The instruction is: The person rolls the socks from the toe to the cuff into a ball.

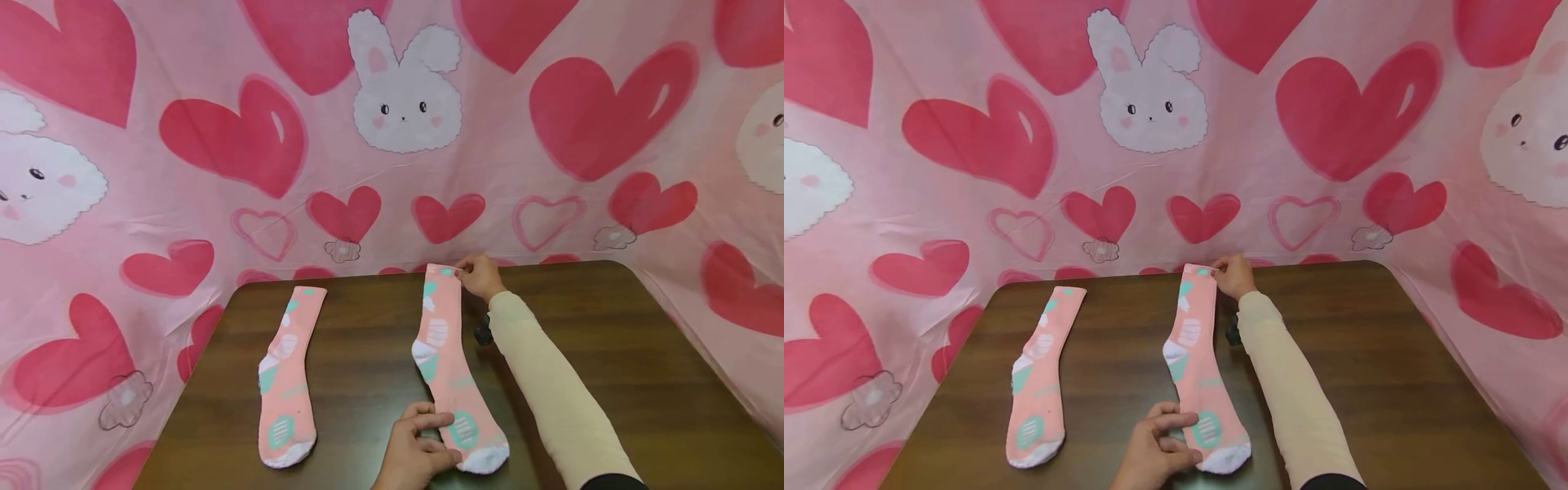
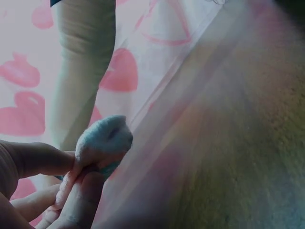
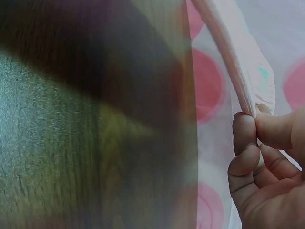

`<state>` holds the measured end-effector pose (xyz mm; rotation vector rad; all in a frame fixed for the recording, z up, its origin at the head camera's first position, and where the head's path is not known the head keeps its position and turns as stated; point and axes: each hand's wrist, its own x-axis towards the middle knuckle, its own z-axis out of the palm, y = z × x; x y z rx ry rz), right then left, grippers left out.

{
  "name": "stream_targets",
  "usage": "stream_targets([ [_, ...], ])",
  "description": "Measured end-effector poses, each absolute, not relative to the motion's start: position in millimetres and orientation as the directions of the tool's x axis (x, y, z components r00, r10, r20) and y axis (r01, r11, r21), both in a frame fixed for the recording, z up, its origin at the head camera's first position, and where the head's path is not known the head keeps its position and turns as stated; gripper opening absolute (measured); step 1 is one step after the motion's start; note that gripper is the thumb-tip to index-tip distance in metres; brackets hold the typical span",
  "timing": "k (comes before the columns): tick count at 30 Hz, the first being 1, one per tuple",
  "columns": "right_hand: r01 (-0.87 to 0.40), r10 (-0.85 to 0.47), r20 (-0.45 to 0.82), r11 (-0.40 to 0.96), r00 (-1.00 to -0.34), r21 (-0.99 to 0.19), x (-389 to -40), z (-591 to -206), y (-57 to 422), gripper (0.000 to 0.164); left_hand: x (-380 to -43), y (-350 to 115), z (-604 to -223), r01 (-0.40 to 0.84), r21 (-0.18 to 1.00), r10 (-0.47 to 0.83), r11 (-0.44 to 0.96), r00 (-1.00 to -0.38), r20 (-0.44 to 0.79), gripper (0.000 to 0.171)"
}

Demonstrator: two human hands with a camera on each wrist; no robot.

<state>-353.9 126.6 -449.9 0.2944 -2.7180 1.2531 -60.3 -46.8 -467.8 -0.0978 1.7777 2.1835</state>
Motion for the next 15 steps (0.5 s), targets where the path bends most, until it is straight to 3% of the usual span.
stream_targets([
  [15,-0.228,-0.117,0.199,0.631,-0.973,-0.741,-354.9,-467.1,113.6,0.007,-61.9,-54.2,-481.1,-0.266,0.952,0.161,-0.149,-0.957,-0.242,0.046],
])
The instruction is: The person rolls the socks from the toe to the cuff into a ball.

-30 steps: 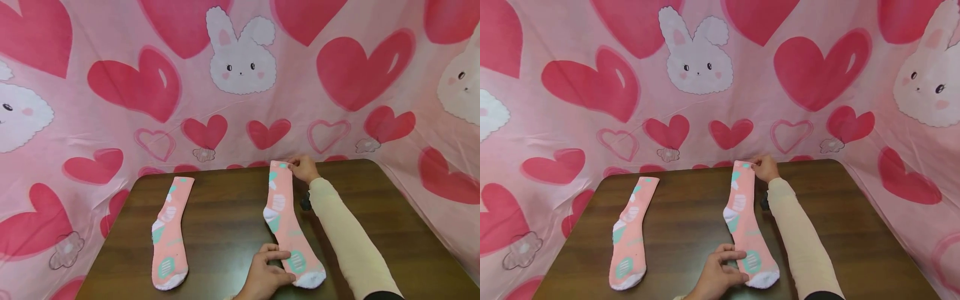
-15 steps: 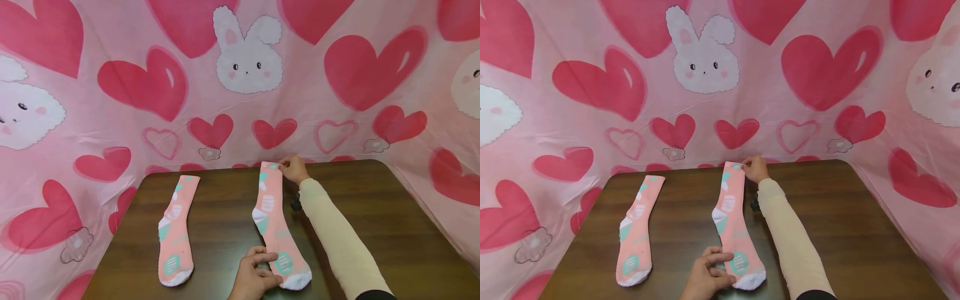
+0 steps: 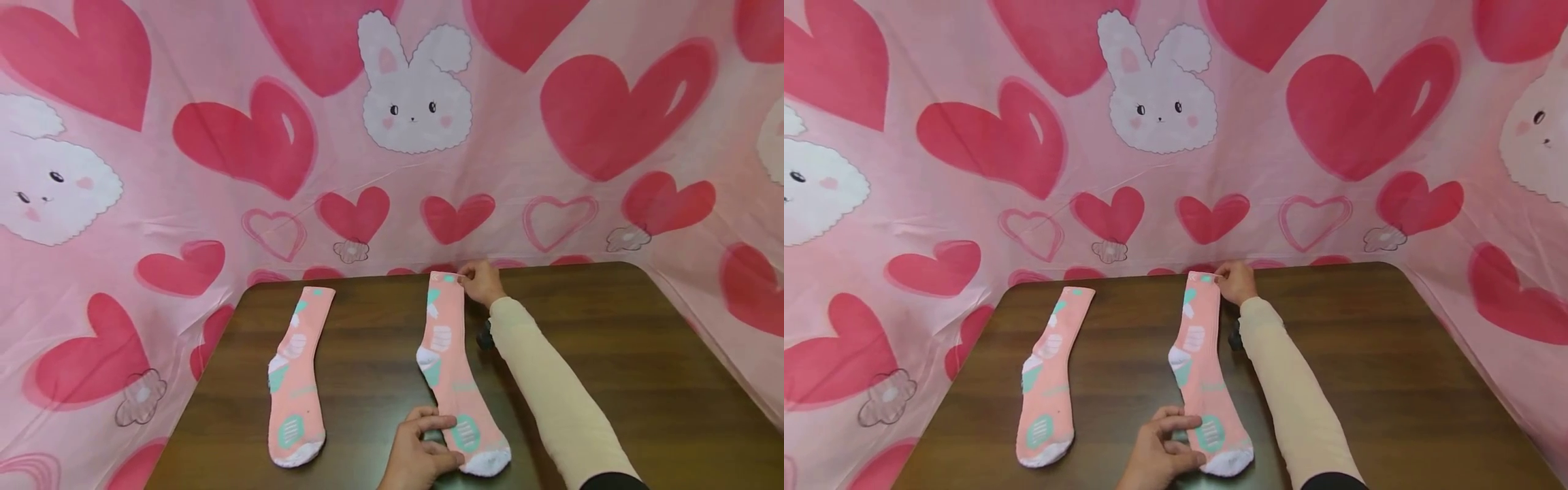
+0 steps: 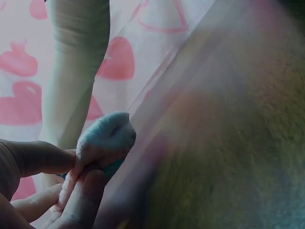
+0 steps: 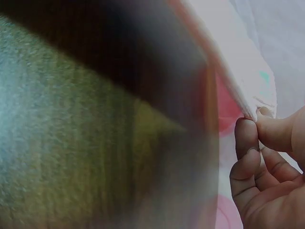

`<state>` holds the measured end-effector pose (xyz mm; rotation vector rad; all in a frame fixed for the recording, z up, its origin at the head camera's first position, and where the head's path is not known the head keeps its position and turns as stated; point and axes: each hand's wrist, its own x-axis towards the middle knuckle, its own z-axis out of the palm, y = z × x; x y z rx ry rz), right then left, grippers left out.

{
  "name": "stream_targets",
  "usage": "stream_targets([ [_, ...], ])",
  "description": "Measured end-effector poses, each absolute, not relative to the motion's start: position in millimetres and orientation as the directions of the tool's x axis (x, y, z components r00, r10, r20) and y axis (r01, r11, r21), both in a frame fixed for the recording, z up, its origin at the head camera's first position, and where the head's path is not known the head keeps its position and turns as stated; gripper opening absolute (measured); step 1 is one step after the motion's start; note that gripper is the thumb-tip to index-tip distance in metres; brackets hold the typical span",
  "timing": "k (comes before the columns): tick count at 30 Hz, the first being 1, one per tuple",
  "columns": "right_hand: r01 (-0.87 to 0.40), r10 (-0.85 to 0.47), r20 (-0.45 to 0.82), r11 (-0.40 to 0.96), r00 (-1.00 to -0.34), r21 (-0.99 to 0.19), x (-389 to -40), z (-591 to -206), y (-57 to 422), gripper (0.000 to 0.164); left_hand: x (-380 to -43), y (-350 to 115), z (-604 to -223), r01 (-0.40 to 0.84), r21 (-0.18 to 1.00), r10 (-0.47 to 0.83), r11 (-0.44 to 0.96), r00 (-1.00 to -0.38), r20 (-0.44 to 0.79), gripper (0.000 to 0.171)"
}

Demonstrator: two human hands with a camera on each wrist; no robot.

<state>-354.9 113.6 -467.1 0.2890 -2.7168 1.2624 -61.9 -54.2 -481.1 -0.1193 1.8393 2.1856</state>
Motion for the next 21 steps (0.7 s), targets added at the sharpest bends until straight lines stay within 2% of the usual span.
stream_targets([
  [10,-0.209,-0.133,0.161,0.653,-0.978,-0.728,-352.8,-478.4,112.4,0.01,-61.4,-49.9,-489.6,-0.256,0.957,0.14,-0.137,-0.961,-0.237,0.046],
  [18,-0.19,-0.11,0.157,0.667,-0.981,-0.721,-350.9,-482.0,112.2,0.012,-61.6,-44.9,-490.8,-0.205,0.977,0.158,-0.049,-0.968,-0.196,0.046],
  [21,-0.191,-0.117,0.152,0.671,-0.981,-0.717,-350.7,-482.6,111.2,0.012,-62.0,-44.1,-492.6,-0.185,0.983,0.167,-0.011,-0.969,-0.181,0.04],
])
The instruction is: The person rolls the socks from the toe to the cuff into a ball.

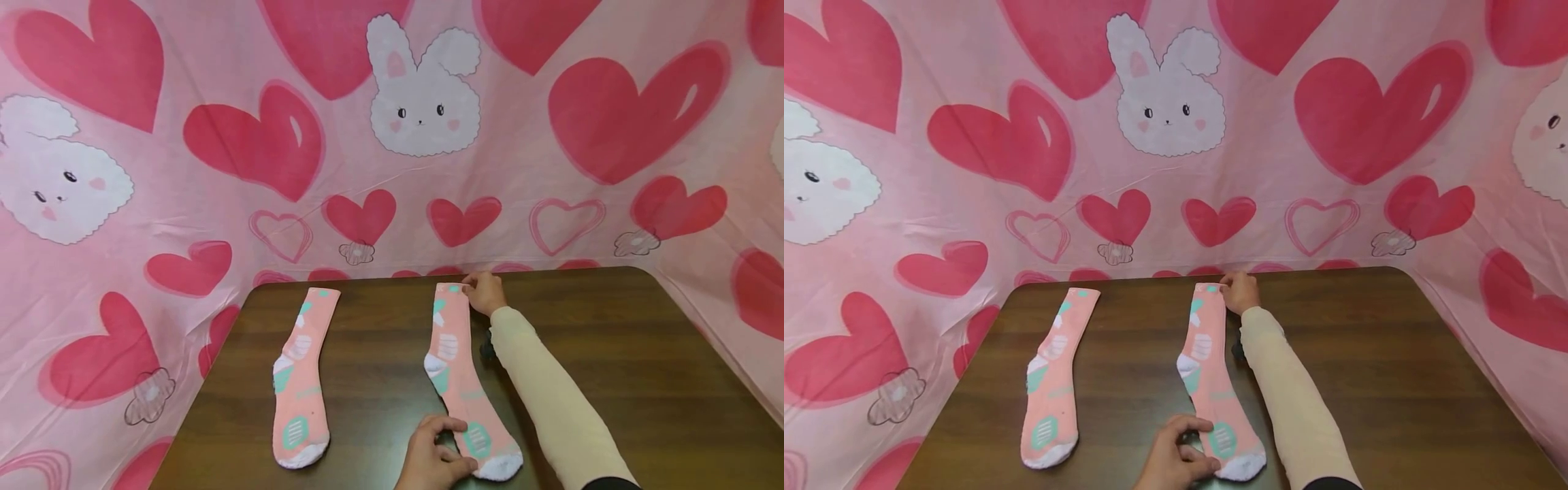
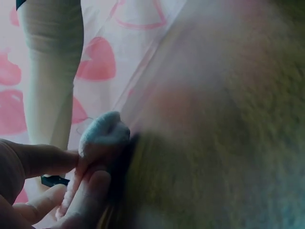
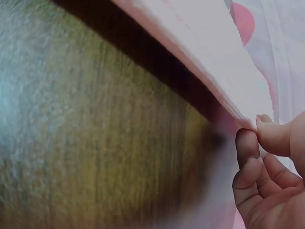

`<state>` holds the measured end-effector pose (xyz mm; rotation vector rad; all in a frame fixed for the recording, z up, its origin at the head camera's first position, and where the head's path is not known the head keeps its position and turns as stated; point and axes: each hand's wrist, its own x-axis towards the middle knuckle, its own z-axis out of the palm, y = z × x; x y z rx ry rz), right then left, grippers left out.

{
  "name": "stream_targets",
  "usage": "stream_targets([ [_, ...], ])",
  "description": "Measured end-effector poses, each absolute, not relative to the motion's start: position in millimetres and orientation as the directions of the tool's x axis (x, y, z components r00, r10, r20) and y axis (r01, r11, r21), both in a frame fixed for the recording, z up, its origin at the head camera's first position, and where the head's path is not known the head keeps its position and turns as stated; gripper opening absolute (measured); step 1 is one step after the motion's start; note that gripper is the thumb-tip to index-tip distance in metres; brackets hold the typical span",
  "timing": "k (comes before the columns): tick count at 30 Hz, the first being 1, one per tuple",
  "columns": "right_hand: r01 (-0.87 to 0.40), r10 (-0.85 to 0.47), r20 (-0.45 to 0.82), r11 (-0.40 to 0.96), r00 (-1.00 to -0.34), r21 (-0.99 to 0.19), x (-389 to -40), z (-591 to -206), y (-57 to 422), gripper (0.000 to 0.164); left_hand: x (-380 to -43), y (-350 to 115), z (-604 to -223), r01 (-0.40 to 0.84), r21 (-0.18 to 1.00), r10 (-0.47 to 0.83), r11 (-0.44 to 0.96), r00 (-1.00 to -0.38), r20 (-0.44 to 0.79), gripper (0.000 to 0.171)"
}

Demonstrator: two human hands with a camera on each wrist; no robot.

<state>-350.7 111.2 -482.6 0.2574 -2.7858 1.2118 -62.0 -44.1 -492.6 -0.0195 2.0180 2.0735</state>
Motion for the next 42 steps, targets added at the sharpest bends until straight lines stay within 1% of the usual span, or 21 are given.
stream_targets([
  [6,-0.176,-0.142,0.108,0.68,-0.984,-0.712,-350.8,-480.8,104.3,0.015,-61.0,-51.4,-496.3,-0.142,0.986,0.18,0.09,-0.971,-0.156,0.024],
  [11,-0.146,-0.134,0.07,0.727,-0.988,-0.671,-352.5,-476.6,98.5,0.024,-60.9,-61.0,-496.6,-0.123,0.986,0.211,0.115,-0.967,-0.145,0.023],
  [14,-0.094,-0.092,0.037,0.766,-0.995,-0.636,-354.3,-474.2,94.3,0.027,-59.8,-67.3,-495.4,-0.154,0.982,0.2,0.112,-0.964,-0.174,0.023],
  [18,-0.033,-0.029,0.017,0.783,-0.999,-0.621,-356.7,-470.7,85.8,0.022,-57.5,-79.4,-491.6,-0.242,0.968,0.18,0.067,-0.951,-0.251,0.02],
  [20,-0.028,-0.015,0.027,0.778,-1.0,-0.628,-357.5,-467.6,79.4,0.021,-57.3,-87.7,-488.2,-0.276,0.96,0.17,0.042,-0.945,-0.279,0.021],
  [22,-0.035,-0.014,0.038,0.771,-0.999,-0.636,-357.7,-464.0,71.7,0.021,-57.1,-97.1,-483.6,-0.279,0.96,0.152,0.026,-0.948,-0.28,0.024],
  [28,-0.044,-0.05,0.01,0.759,-0.999,-0.65,-353.2,-461.8,45.3,0.02,-52.2,-129.6,-478.2,-0.234,0.972,0.071,-0.027,-0.97,-0.232,0.028],
  [31,-0.063,-0.072,0.012,0.77,-0.997,-0.635,-352.3,-463.6,31.5,0.018,-46.8,-145.4,-475.6,-0.223,0.974,0.02,-0.043,-0.975,-0.223,0.028],
  [36,-0.11,-0.106,0.044,0.763,-0.993,-0.637,-353.9,-462.0,10.0,0.017,-41.6,-163.5,-465.0,-0.2,0.979,-0.048,-0.032,-0.978,-0.201,0.032],
  [42,-0.084,-0.118,-0.011,0.765,-0.993,-0.639,-352.4,-463.7,-10.5,0.017,-36.4,-177.9,-458.9,-0.165,0.986,-0.102,-0.016,-0.981,-0.165,0.035],
])
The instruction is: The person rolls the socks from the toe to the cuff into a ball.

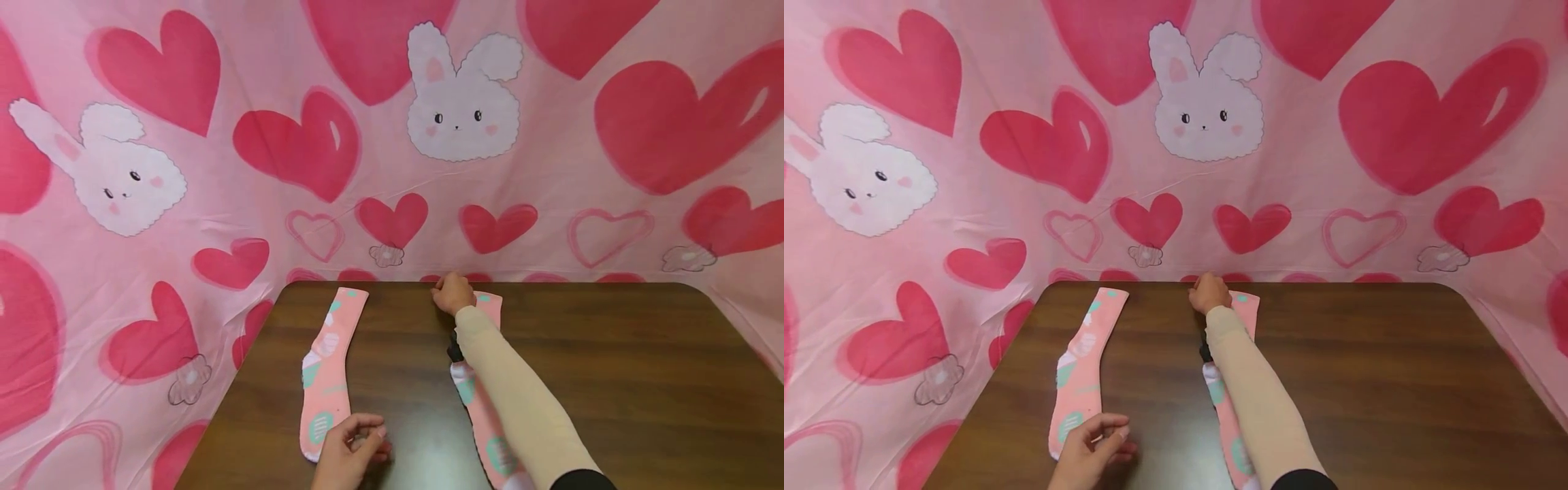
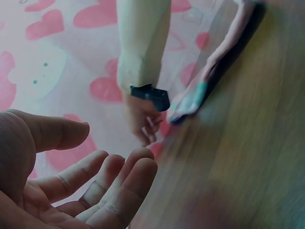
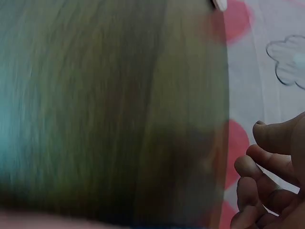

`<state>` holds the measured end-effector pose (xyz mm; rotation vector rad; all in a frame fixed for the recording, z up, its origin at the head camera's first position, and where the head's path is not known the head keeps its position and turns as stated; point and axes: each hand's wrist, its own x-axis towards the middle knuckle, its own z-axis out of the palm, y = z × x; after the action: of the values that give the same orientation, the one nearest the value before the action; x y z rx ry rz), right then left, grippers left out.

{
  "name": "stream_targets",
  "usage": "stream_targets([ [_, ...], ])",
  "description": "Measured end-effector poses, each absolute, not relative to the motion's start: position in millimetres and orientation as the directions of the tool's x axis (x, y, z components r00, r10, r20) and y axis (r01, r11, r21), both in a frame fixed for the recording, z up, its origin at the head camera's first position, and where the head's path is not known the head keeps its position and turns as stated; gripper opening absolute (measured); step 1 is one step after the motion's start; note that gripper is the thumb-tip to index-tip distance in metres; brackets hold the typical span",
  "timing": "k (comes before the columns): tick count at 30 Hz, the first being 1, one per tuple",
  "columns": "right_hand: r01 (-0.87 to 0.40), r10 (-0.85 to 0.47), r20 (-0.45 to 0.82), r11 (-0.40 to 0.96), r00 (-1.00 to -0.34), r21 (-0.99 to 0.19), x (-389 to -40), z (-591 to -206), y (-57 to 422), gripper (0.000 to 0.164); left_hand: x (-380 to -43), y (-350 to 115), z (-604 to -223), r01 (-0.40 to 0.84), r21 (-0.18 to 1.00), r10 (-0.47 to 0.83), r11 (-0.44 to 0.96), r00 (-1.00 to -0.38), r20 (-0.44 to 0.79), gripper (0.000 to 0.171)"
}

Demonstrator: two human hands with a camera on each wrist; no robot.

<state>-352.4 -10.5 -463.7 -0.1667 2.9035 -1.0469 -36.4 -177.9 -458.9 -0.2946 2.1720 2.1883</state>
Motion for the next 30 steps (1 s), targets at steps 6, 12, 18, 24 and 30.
stream_targets([
  [6,-0.117,-0.15,0.007,0.739,-0.989,-0.664,-350.9,-468.2,-33.6,0.013,-28.5,-203.4,-456.9,-0.154,0.988,-0.225,0.016,-0.963,-0.147,0.038],
  [12,-0.092,-0.134,-0.015,0.75,-0.991,-0.655,-347.4,-475.0,-53.0,0.013,-19.5,-231.5,-462.5,-0.237,0.969,-0.363,0.074,-0.911,-0.195,0.04],
  [18,-0.188,-0.233,0.018,0.731,-0.972,-0.656,-341.8,-470.7,-75.2,0.023,-15.9,-249.2,-465.9,-0.385,0.718,-0.549,0.581,-0.836,-0.004,0.034],
  [24,-0.287,-0.376,-0.004,0.714,-0.926,-0.638,-333.5,-464.4,-94.4,0.037,-12.4,-262.8,-467.3,-0.515,0.505,-0.591,0.693,-0.807,-0.012,0.057],
  [30,-0.358,-0.445,0.009,0.709,-0.896,-0.607,-332.7,-465.5,-107.9,0.044,-14.8,-267.4,-468.4,-0.531,0.517,-0.539,0.671,-0.829,-0.151,0.063],
])
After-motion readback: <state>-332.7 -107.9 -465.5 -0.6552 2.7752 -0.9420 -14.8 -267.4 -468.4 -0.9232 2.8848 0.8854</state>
